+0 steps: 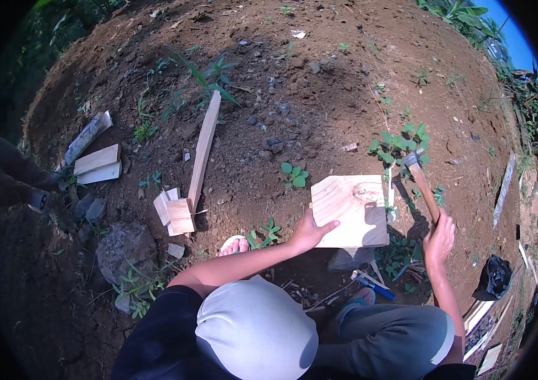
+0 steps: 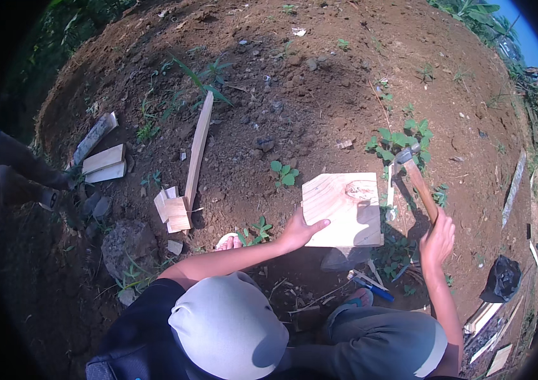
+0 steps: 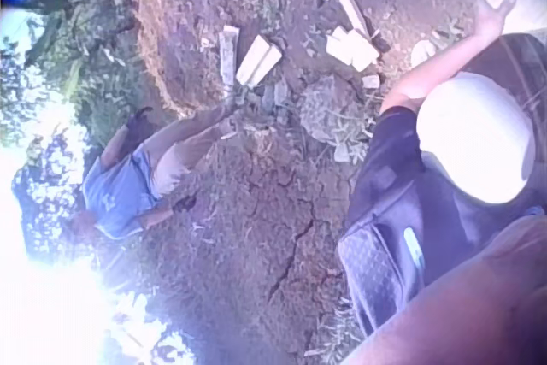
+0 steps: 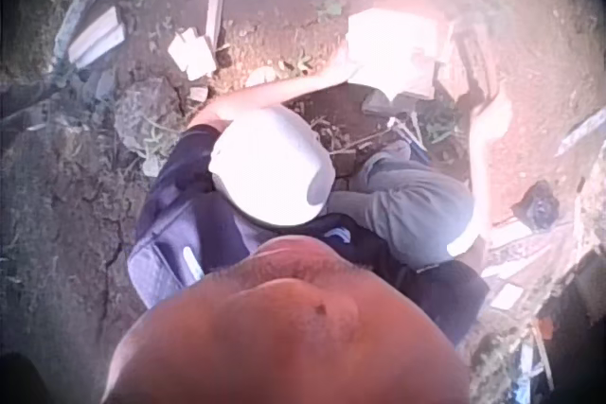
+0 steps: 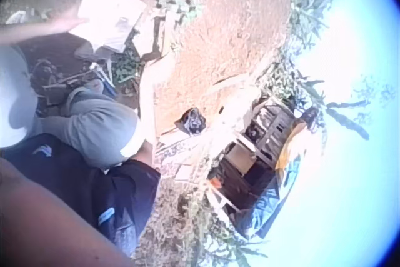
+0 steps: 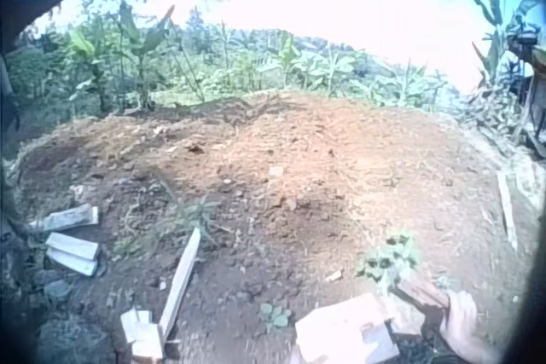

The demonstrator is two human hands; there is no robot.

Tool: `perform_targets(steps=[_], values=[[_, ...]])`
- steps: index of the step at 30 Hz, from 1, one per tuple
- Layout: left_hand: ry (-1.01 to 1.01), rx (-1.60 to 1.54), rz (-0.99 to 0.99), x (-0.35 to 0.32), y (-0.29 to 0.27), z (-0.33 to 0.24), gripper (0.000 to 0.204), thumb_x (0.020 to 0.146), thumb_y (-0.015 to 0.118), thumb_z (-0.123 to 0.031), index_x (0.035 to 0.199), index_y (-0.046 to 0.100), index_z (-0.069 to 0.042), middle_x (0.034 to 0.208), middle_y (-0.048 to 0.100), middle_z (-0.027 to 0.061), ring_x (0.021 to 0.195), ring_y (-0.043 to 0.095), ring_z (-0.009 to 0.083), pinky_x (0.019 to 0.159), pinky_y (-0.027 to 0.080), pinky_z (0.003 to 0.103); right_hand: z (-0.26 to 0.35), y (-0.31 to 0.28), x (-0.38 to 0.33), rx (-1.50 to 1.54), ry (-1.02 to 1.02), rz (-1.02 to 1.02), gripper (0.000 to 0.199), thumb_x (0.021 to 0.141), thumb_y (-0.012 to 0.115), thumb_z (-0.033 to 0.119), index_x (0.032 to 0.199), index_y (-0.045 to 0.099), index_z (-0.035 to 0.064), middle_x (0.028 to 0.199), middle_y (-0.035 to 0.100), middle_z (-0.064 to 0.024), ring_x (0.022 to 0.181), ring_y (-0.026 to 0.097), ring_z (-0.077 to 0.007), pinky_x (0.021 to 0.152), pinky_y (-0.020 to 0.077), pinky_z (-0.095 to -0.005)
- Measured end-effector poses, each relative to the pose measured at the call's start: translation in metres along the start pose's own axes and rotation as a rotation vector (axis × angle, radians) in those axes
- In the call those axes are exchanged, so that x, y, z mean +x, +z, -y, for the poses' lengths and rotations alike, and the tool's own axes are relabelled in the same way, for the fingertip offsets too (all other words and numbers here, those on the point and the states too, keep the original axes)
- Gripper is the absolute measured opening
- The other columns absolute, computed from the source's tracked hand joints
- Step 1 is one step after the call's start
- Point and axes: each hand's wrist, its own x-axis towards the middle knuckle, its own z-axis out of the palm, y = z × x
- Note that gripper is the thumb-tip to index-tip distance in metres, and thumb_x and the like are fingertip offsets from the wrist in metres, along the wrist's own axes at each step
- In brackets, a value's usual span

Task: The person hammers nails into wood pieces to assemble a wooden structure while sitting on the ground outdoors.

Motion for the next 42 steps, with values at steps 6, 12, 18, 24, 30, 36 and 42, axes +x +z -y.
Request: perform_targets(steps=[6,12,18,24,30,36,42], values=[[-0.094,0.044,0.029,0.002,-0.002,0.002,0.076,0.090,0.080,-0.032,0.141,0.041,0.010,0.137,0.059,0.0223,0.130,0.057,0.0267,0.111,0.043,0.038,-0.049,0.051,-0.177,0.289,0.204,0.039,0.044,0.093,0.062,0.011,0.136,0.052,0.0046,0.115,0.061,-0.0187,0.110,0.059,-0.0393,0.092,0.0477,-0.0484],[0.028,-0.149,0.109,0.004,0.000,-0.001,0.069,0.092,0.078,-0.022,0.141,0.041,0.010,0.138,0.058,0.0214,0.130,0.056,0.0245,0.110,0.044,0.038,-0.080,0.087,-0.250,0.306,0.214,0.059,0.040,0.095,0.062,0.014,0.133,0.055,0.0040,0.111,0.063,-0.0165,0.105,0.061,-0.0345,0.088,0.0492,-0.0447],[-0.157,0.061,0.033,0.001,-0.001,-0.003,0.084,0.088,0.081,-0.037,0.143,0.037,0.010,0.138,0.058,0.0233,0.130,0.056,0.0288,0.111,0.043,0.038,-0.089,0.093,-0.284,0.299,0.282,0.141,0.037,0.096,0.062,0.013,0.131,0.056,0.0039,0.109,0.063,-0.0140,0.101,0.061,-0.0300,0.085,0.0494,-0.0417],[-0.040,-0.044,0.064,0.003,0.002,-0.012,0.076,0.089,0.080,-0.030,0.141,0.041,0.010,0.137,0.059,0.0221,0.130,0.056,0.0261,0.111,0.043,0.038,-0.094,0.087,-0.296,0.319,0.303,0.202,0.033,0.097,0.061,0.013,0.128,0.058,0.0037,0.107,0.062,-0.0115,0.097,0.062,-0.0254,0.081,0.0495,-0.0387],[0.039,-0.131,0.017,0.006,0.001,0.003,0.067,0.089,0.081,-0.022,0.135,0.046,0.010,0.132,0.062,0.0216,0.124,0.061,0.0258,0.107,0.047,0.037,-0.085,0.060,-0.257,0.520,0.354,0.266,0.030,0.097,0.061,0.012,0.126,0.059,0.0035,0.104,0.062,-0.0090,0.093,0.062,-0.0208,0.078,0.0496,-0.0357],[-0.026,-0.133,0.093,0.010,0.005,0.000,0.064,0.090,0.080,-0.023,0.133,0.048,0.011,0.131,0.063,0.0213,0.122,0.061,0.0249,0.105,0.047,0.036,-0.006,0.004,-0.053,1.065,0.275,0.332,0.022,0.101,0.061,0.017,0.119,0.063,0.0037,0.091,0.060,0.0017,0.080,0.053,-0.0070,0.072,0.0440,-0.0227],[-0.011,-0.108,0.137,0.006,0.001,-0.010,0.061,0.093,0.077,-0.025,0.132,0.048,0.012,0.130,0.064,0.0221,0.120,0.062,0.0235,0.104,0.047,0.035,0.099,0.106,0.060,0.725,0.303,0.866,0.082,0.094,0.061,0.057,0.149,0.041,-0.0008,0.138,0.057,-0.0269,0.130,0.056,-0.0318,0.107,0.0424,-0.0376]])
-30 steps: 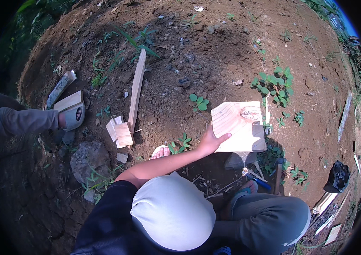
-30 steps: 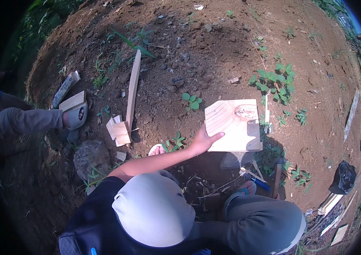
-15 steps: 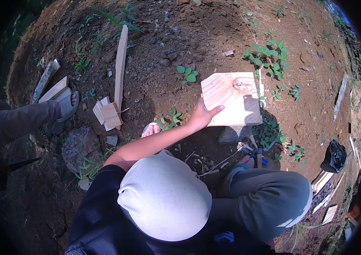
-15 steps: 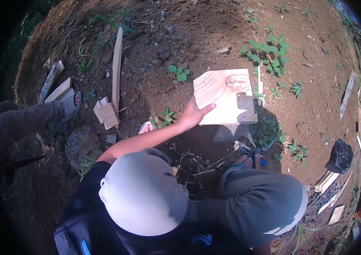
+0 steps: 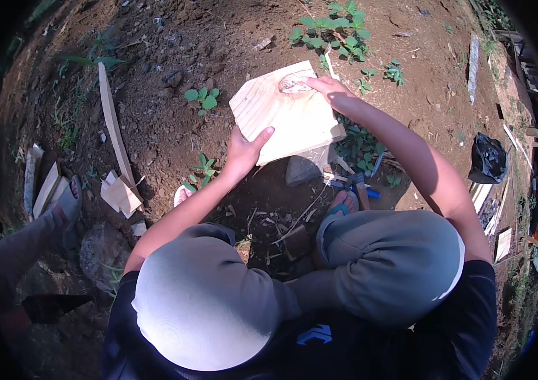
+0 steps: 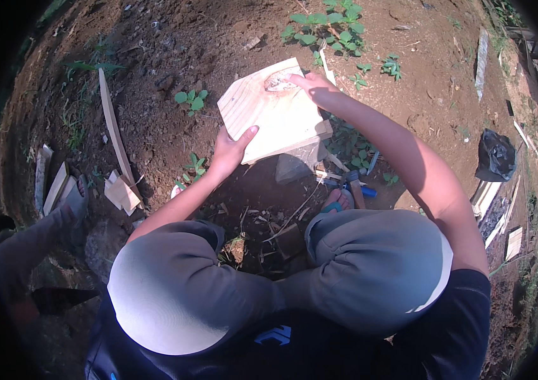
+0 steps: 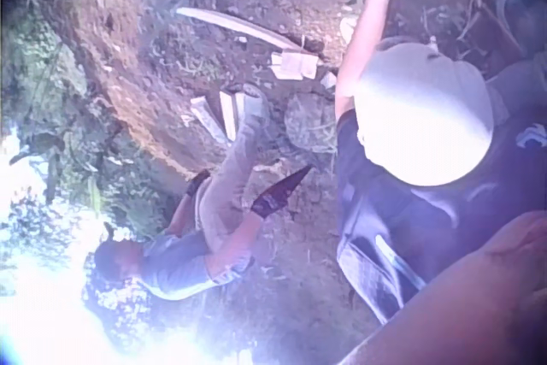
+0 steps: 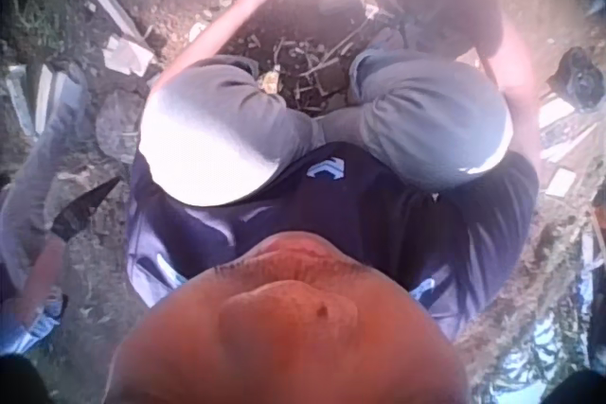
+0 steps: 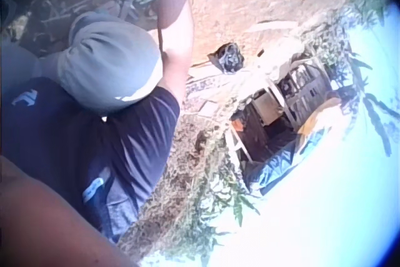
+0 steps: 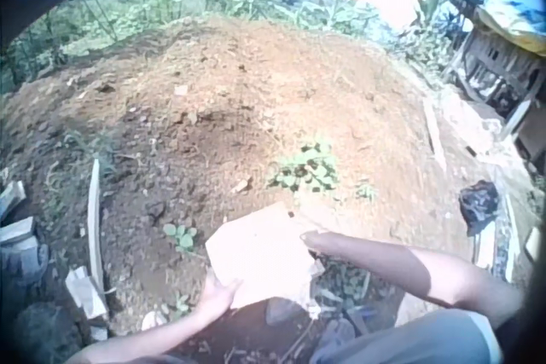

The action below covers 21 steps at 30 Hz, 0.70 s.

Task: The person hammers nails into wood pieces to assemble a wooden structure while sitting on the ground outdoors.

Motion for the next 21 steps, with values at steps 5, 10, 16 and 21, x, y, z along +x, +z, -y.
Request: perform_targets(steps=[5,10,16,21], values=[[-0.141,-0.029,0.017,-0.006,0.001,-0.018,0.057,0.096,0.072,-0.027,0.132,0.048,0.010,0.123,0.065,0.0190,0.117,0.063,0.0226,0.100,0.049,0.036,-0.026,0.034,-0.010,0.121,-0.140,-0.172,0.067,0.098,0.060,0.047,0.143,0.048,-0.0023,0.125,0.065,-0.0216,0.113,0.063,-0.0248,0.097,0.0475,-0.0330],[-0.005,-0.163,0.196,-0.022,0.000,-0.052,0.045,0.101,0.066,-0.024,0.131,0.050,0.005,0.123,0.065,0.0154,0.108,0.065,0.0190,0.098,0.051,0.035,-0.025,-0.007,-0.072,0.579,-0.224,-0.112,0.041,0.105,0.056,0.027,0.134,0.057,-0.0020,0.110,0.070,-0.0096,0.093,0.063,-0.0131,0.083,0.0500,-0.0285],[0.068,-0.039,0.039,0.005,-0.057,-0.061,0.023,0.105,0.058,-0.022,0.119,0.059,-0.004,0.098,0.074,0.0072,0.081,0.070,0.0125,0.071,0.055,0.026,-0.070,-0.054,-0.097,0.760,-0.311,-0.173,0.045,0.107,0.050,0.033,0.139,0.057,0.0012,0.123,0.068,-0.0110,0.105,0.066,-0.0163,0.091,0.0524,-0.0304],[0.123,0.102,-0.290,0.011,-0.099,-0.074,0.018,0.102,0.060,-0.020,0.114,0.060,-0.005,0.094,0.072,0.0043,0.072,0.063,0.0069,0.062,0.049,0.022,-0.061,-0.050,-0.117,0.848,-0.094,-0.188,0.046,0.107,0.050,0.037,0.135,0.059,0.0014,0.121,0.068,-0.0115,0.103,0.067,-0.0165,0.089,0.0539,-0.0318]])
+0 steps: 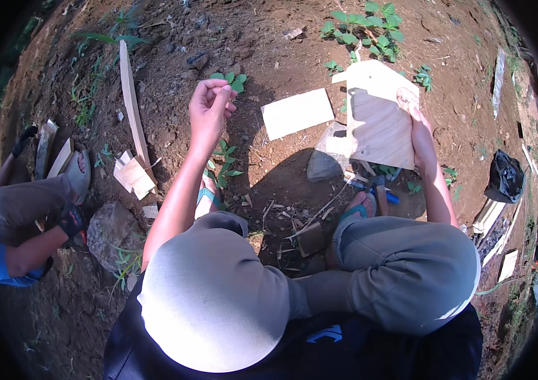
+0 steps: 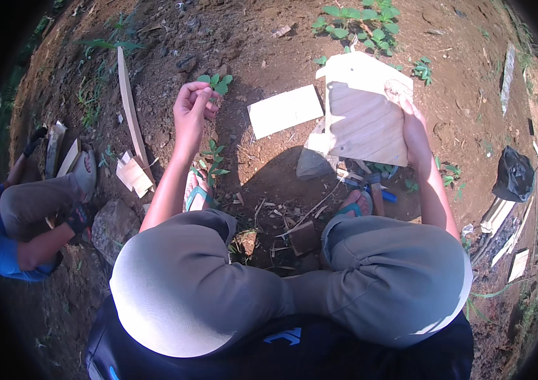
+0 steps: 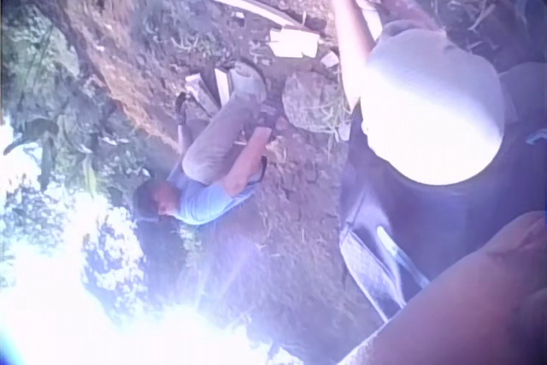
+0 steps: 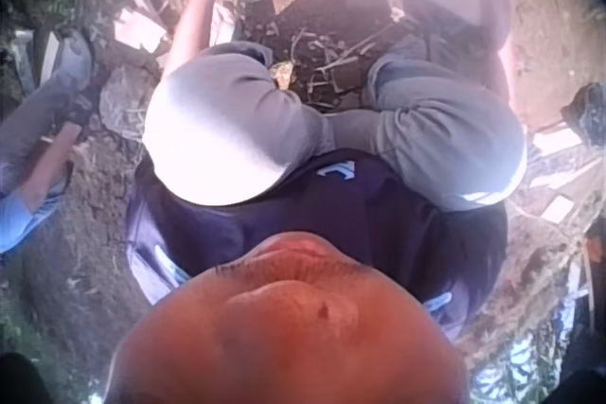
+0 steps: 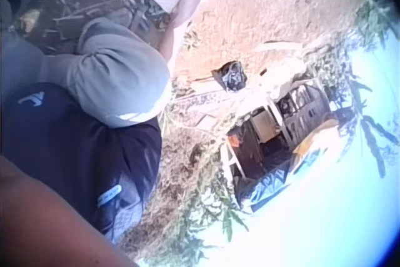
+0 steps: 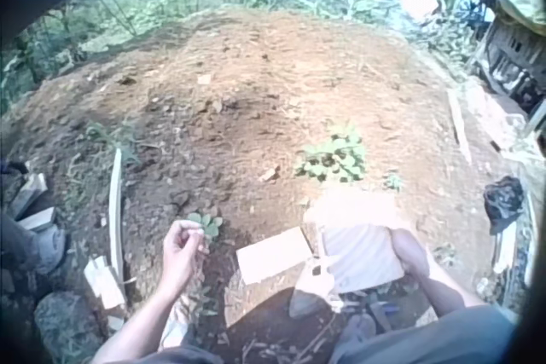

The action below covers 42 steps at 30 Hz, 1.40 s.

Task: The person hammers nails into wood pieces to assemble a wooden structure while sitting on the ground outdoors.

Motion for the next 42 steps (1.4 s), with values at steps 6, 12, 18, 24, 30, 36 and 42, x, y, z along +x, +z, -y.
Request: perform_targets(steps=[6,12,18,24,30,36,42], values=[[-0.191,0.049,0.242,-0.010,0.039,0.004,0.022,0.102,0.061,-0.022,0.117,0.061,-0.005,0.098,0.072,0.0046,0.073,0.064,0.0082,0.063,0.049,0.024,-0.046,0.005,0.011,-0.121,0.075,-0.041,0.044,0.105,0.055,0.039,0.125,0.063,0.0005,0.108,0.071,-0.0074,0.092,0.065,-0.0128,0.082,0.0521,-0.0300],[-0.252,0.030,0.539,-0.028,0.060,0.009,0.037,0.105,0.054,-0.037,0.120,0.063,-0.003,0.103,0.071,0.0065,0.083,0.065,0.0117,0.071,0.051,0.027,-0.058,0.047,0.009,-0.099,-0.118,0.011,0.041,0.102,0.061,0.037,0.119,0.066,0.0000,0.100,0.070,-0.0052,0.087,0.064,-0.0122,0.081,0.0506,-0.0294],[-0.262,0.102,0.587,-0.044,0.075,0.013,0.045,0.101,0.062,-0.044,0.119,0.059,-0.003,0.092,0.067,0.0000,0.082,0.059,0.0064,0.071,0.048,0.025,-0.060,0.052,0.008,-0.248,-0.115,0.018,0.046,0.099,0.064,0.042,0.112,0.066,-0.0016,0.093,0.069,-0.0054,0.083,0.062,-0.0121,0.079,0.0484,-0.0289],[-0.295,-0.005,0.527,-0.044,0.085,0.025,0.042,0.102,0.063,-0.038,0.121,0.054,-0.001,0.086,0.067,-0.0009,0.078,0.061,0.0071,0.065,0.048,0.025,-0.058,0.052,0.010,-0.309,-0.074,-0.012,0.047,0.099,0.065,0.043,0.114,0.066,-0.0020,0.094,0.069,-0.0061,0.082,0.062,-0.0121,0.078,0.0483,-0.0292],[-0.195,-0.099,0.591,-0.049,0.087,0.029,0.041,0.104,0.059,-0.035,0.126,0.053,0.000,0.094,0.068,0.0032,0.083,0.065,0.0105,0.071,0.051,0.027,-0.063,0.047,0.023,-0.249,-0.055,0.051,0.052,0.103,0.056,0.046,0.122,0.064,-0.0020,0.100,0.069,-0.0071,0.084,0.063,-0.0128,0.079,0.0493,-0.0286],[-0.069,-0.239,0.757,-0.041,0.073,-0.013,0.036,0.106,0.053,-0.031,0.124,0.059,0.000,0.104,0.073,0.0113,0.086,0.068,0.0125,0.076,0.052,0.028,-0.048,0.030,0.022,-0.015,0.255,0.169,0.055,0.105,0.047,0.053,0.126,0.065,0.0052,0.102,0.069,-0.0064,0.083,0.063,-0.0130,0.074,0.0518,-0.0294],[0.251,0.097,0.443,-0.026,0.071,-0.012,0.078,0.084,0.084,-0.029,0.146,0.042,-0.009,0.137,0.060,0.0096,0.111,0.063,0.0170,0.089,0.052,0.034,-0.051,0.011,0.010,0.312,0.556,0.407,0.049,0.103,0.050,0.055,0.121,0.060,0.0108,0.081,0.058,-0.0017,0.056,0.049,-0.0143,0.053,0.0485,-0.0293]])
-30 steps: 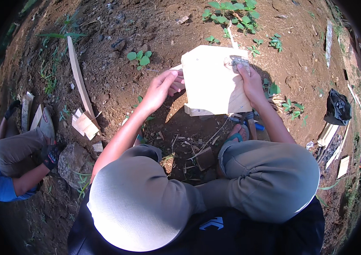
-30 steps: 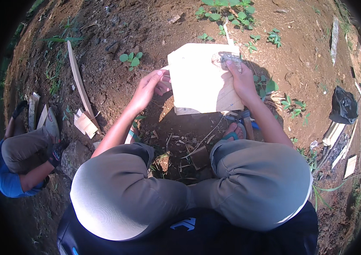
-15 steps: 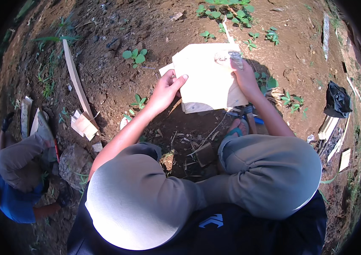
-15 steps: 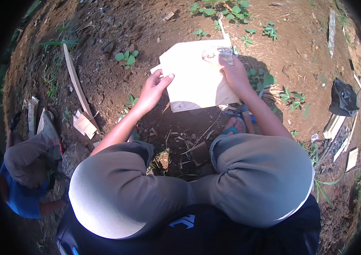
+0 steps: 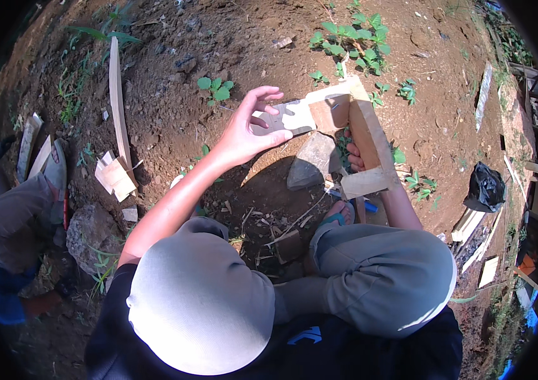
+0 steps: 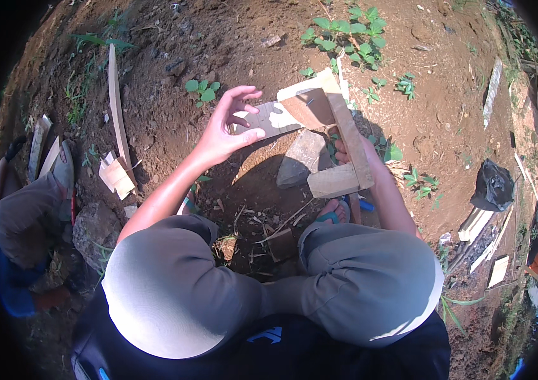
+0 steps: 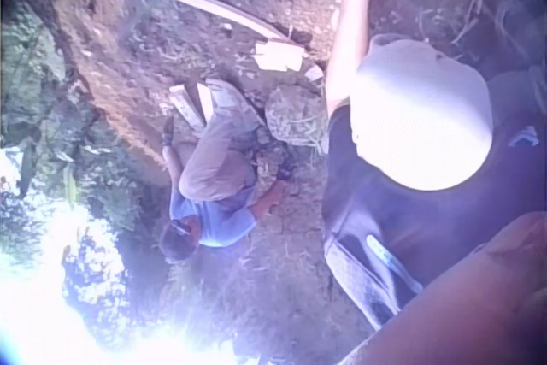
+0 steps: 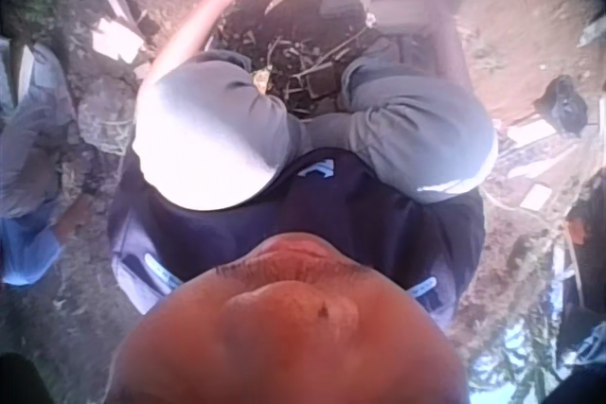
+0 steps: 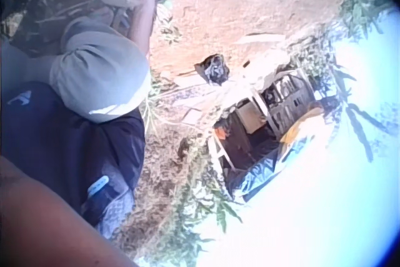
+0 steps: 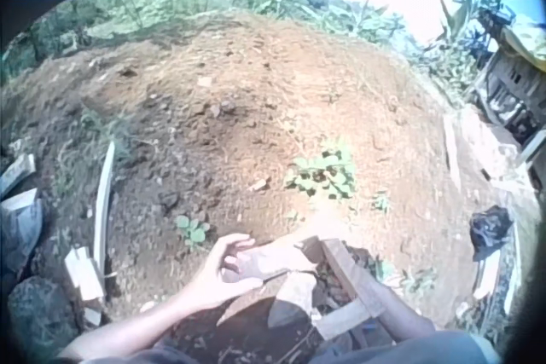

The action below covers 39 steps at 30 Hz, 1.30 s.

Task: The person hammers nails into wood pieces to assemble a wooden structure while sitting on the ground outdoors.

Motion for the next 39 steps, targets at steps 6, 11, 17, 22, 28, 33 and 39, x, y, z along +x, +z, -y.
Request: perform_targets(steps=[6,11,17,22,28,33,39], values=[[-0.052,0.000,0.055,0.001,0.026,-0.008,0.074,0.079,0.089,-0.028,0.140,0.054,-0.005,0.129,0.067,0.0100,0.116,0.064,0.0204,0.100,0.051,0.039,-0.036,0.008,0.007,0.245,0.015,0.383,0.039,0.103,0.057,0.043,0.118,0.058,0.0072,0.074,0.050,0.0018,0.054,0.045,-0.0103,0.048,0.0452,-0.0262],[0.014,0.041,-0.045,-0.008,0.032,-0.003,0.053,0.083,0.086,-0.023,0.126,0.065,-0.001,0.115,0.074,0.0102,0.103,0.071,0.0168,0.091,0.056,0.037,-0.064,0.031,0.028,0.173,0.011,0.301,0.038,0.102,0.057,0.042,0.117,0.059,0.0069,0.074,0.051,0.0009,0.055,0.046,-0.0114,0.049,0.0456,-0.0271],[-0.078,0.086,-0.023,-0.007,0.024,-0.005,0.046,0.085,0.083,-0.026,0.120,0.069,0.000,0.100,0.074,0.0115,0.092,0.074,0.0204,0.082,0.059,0.035,-0.081,0.052,0.034,0.052,-0.004,0.210,0.037,0.101,0.058,0.041,0.115,0.059,0.0065,0.074,0.052,-0.0002,0.057,0.048,-0.0128,0.050,0.0460,-0.0282],[-0.041,0.057,-0.029,-0.007,0.027,-0.009,0.049,0.088,0.080,-0.024,0.128,0.063,-0.001,0.108,0.074,0.0120,0.097,0.073,0.0194,0.085,0.058,0.036,-0.088,0.066,0.038,-0.007,-0.005,0.185,0.036,0.101,0.058,0.040,0.114,0.059,0.0062,0.075,0.053,-0.0011,0.058,0.049,-0.0139,0.051,0.0464,-0.0291],[-0.130,0.034,0.055,-0.012,0.032,-0.009,0.052,0.090,0.077,-0.021,0.135,0.058,-0.002,0.112,0.073,0.0135,0.101,0.071,0.0186,0.086,0.058,0.036,-0.094,0.071,0.044,-0.040,-0.014,0.172,0.035,0.100,0.059,0.039,0.112,0.059,0.0059,0.075,0.054,-0.0022,0.059,0.050,-0.0153,0.052,0.0469,-0.0301],[-0.142,0.011,0.079,-0.009,0.033,-0.009,0.050,0.092,0.073,-0.015,0.136,0.056,0.000,0.113,0.072,0.0141,0.102,0.070,0.0184,0.086,0.058,0.035,-0.090,0.068,0.040,-0.043,-0.031,0.151,0.034,0.099,0.059,0.038,0.110,0.060,0.0056,0.075,0.055,-0.0030,0.060,0.051,-0.0164,0.054,0.0473,-0.0310],[-0.013,0.061,0.031,-0.014,0.033,0.000,0.050,0.092,0.073,-0.015,0.137,0.056,0.000,0.114,0.072,0.0132,0.099,0.071,0.0167,0.080,0.060,0.033,-0.097,0.063,0.037,-0.061,-0.021,0.144,0.033,0.098,0.060,0.037,0.109,0.060,0.0052,0.076,0.056,-0.0041,0.062,0.052,-0.0178,0.055,0.0477,-0.0321]])
